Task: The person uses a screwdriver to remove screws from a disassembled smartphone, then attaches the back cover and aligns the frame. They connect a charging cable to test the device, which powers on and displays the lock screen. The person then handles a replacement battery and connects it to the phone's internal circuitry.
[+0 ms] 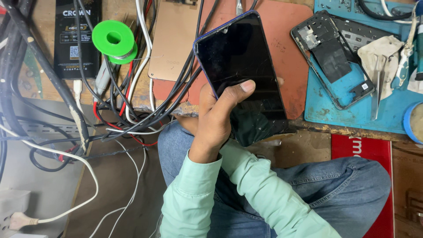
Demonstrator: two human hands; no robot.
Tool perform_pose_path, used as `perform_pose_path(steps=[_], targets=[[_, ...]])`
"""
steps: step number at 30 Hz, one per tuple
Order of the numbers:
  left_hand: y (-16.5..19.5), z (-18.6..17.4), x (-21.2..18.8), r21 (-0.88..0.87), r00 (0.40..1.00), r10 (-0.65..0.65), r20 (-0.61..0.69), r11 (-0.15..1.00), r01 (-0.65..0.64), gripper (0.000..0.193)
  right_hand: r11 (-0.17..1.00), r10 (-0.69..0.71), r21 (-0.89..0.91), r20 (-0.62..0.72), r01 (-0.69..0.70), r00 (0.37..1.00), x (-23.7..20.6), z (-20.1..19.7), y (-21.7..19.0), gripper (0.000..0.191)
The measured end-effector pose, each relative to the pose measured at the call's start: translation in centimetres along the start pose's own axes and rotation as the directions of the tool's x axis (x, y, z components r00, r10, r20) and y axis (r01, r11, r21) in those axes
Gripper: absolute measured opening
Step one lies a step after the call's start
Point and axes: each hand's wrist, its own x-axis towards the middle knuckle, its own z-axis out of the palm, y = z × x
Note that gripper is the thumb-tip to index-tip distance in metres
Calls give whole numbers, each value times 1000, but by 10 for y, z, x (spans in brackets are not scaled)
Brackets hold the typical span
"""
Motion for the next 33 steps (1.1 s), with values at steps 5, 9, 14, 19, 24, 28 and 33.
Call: perform_pose_path(steps=[5,9,14,19,24,28,33], targets=[[0,1,-3,-55,999,-49,-4,997,49,28,1000,2,-15,0,-2,1000,3,-7,5,44],[-4,-1,-2,-34,999,-34,-15,999,34,22,1000,4,-27,4,-3,1000,4,-13,10,43],[-5,-3,-1,-22,1000,-23,-1,1000,23,22,999,5,-40,9,-5,1000,5,-18,16,42],[-3,-1,-1,-17,1000,-23,2,1000,23,24,999,6,-51,15,-6,1000,2,-25,26,41],[-1,0,-2,-81,999,-51,9,995,51,26,998,10,-58,26,-8,1000,-6,-32,32,40],[1,-1,-1,-12,1000,-27,12,1000,27,25,998,11,-62,37,-9,999,2,-27,33,39],[3,-1,0,-38,998,-54,42,998,56,28,997,22,-72,62,-18,998,3,-28,49,38]])
